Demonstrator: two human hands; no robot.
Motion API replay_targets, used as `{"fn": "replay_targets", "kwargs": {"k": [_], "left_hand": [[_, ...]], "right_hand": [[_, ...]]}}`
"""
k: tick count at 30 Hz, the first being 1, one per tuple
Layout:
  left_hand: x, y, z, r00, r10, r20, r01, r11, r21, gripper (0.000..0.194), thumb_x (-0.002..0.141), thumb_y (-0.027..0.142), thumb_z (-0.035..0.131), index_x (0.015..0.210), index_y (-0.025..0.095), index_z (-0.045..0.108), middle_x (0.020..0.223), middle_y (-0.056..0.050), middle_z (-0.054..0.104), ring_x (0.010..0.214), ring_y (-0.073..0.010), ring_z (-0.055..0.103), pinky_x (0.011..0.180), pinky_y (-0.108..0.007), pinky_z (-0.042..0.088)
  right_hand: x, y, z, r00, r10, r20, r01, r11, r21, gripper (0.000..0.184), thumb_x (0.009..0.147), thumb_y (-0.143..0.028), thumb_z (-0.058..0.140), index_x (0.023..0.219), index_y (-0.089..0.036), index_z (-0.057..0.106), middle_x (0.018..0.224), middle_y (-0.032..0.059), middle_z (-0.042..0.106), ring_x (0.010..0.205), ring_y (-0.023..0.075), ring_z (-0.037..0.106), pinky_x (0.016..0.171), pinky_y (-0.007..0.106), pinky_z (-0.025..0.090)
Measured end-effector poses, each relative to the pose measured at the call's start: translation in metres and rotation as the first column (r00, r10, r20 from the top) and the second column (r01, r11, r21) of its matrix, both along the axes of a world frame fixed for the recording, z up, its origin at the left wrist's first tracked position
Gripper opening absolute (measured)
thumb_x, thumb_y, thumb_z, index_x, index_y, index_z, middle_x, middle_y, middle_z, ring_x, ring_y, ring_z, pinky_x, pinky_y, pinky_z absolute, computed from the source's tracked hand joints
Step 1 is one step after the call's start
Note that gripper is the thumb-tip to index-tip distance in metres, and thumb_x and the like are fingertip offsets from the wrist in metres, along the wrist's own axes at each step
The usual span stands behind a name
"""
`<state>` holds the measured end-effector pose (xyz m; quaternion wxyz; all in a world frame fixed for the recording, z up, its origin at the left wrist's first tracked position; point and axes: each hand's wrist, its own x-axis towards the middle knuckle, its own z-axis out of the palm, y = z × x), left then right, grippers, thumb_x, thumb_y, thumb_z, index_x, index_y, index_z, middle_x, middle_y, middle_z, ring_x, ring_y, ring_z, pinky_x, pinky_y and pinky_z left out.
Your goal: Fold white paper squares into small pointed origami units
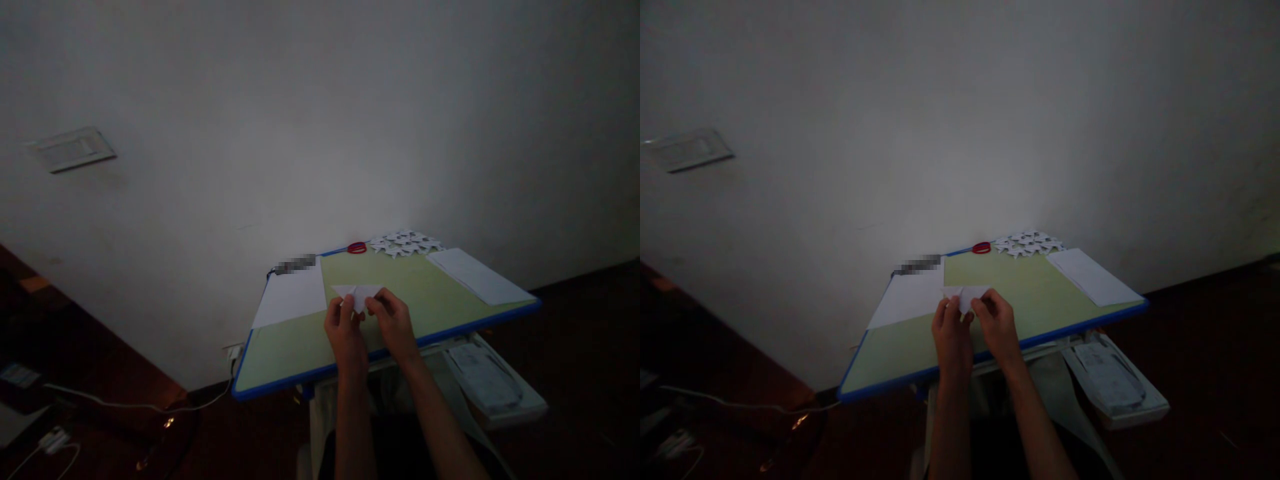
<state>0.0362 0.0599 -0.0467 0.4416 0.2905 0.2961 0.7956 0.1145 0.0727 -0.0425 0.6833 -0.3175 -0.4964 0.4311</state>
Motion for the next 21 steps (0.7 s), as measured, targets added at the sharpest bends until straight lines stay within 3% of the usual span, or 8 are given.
{"fn": "replay_targets", "kwargs": {"k": [14, 21], "left_hand": [[-0.0023, 0.0021, -0.0038, 1.0, 0.013, -0.027, -0.013, 1.0, -0.003, 0.025, 0.072, 0.035, 0.083, 0.078, 0.017, 0.067, 0.08, 0.0, 0.066, 0.072, -0.012, 0.061, 0.065, -0.022, 0.045], [-0.0037, -0.0003, -0.0036, 0.992, 0.045, -0.114, -0.04, 0.998, 0.047, 0.025, 0.075, 0.037, 0.082, 0.074, 0.017, 0.066, 0.069, 0.002, 0.061, 0.065, -0.0107, 0.054, 0.062, -0.022, 0.042]], "right_hand": [[-0.0004, -0.0016, 0.0009, 0.999, 0.033, -0.015, -0.033, 0.999, -0.031, 0.026, 0.078, -0.045, 0.073, 0.078, -0.02, 0.068, 0.068, 0.0004, 0.068, 0.067, 0.0192, 0.063, 0.064, 0.029, 0.051], [-0.0018, -0.0011, -0.001, 0.995, 0.065, -0.074, -0.069, 0.997, -0.046, 0.026, 0.077, -0.043, 0.076, 0.081, -0.018, 0.07, 0.077, 0.0037, 0.074, 0.075, 0.0205, 0.067, 0.069, 0.03, 0.053]]}}
